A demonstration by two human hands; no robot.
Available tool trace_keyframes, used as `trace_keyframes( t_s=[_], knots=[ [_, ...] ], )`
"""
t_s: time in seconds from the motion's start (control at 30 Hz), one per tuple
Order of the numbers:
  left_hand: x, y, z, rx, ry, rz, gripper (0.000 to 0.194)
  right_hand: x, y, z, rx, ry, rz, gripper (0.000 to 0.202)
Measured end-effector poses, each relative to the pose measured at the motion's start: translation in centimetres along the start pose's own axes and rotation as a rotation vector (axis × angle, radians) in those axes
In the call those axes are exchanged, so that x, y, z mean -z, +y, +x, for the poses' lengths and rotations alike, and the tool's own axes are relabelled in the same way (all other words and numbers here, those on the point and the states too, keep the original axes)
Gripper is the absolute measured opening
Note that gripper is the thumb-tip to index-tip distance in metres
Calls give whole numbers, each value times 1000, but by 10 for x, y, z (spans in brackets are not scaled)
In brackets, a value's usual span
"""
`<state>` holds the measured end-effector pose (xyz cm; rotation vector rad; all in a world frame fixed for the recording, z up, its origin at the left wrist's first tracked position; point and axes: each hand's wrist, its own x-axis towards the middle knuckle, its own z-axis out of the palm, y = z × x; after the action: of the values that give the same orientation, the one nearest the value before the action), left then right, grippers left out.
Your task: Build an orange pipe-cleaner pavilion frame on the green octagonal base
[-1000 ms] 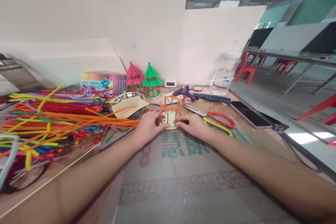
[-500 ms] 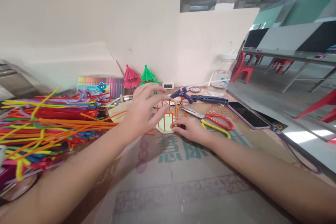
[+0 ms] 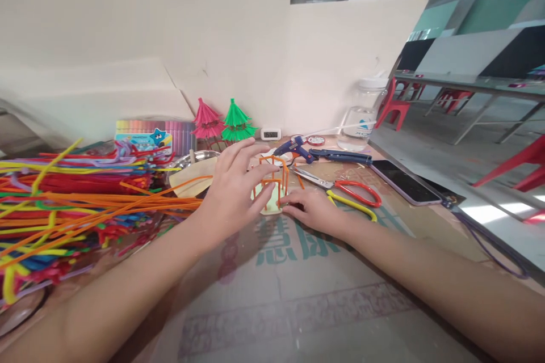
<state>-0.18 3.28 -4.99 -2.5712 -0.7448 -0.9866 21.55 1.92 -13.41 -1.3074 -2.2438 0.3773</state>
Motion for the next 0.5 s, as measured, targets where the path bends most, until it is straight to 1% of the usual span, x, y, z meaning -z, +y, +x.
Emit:
trace_keyframes(
  t_s=[0.2, 0.3, 0.5],
  knots=[
    [-5, -2, -1, -12, -19, 7, 21, 1, -1, -1, -35, -8, -20, 23],
    [-6, -1, -2, -20, -23, 14, 19, 2, -2, 0, -28, -9, -27, 23],
    [-10, -1, -3, -49, -19, 40, 23, 4, -7, 0, -25, -14, -36, 22]
  ],
)
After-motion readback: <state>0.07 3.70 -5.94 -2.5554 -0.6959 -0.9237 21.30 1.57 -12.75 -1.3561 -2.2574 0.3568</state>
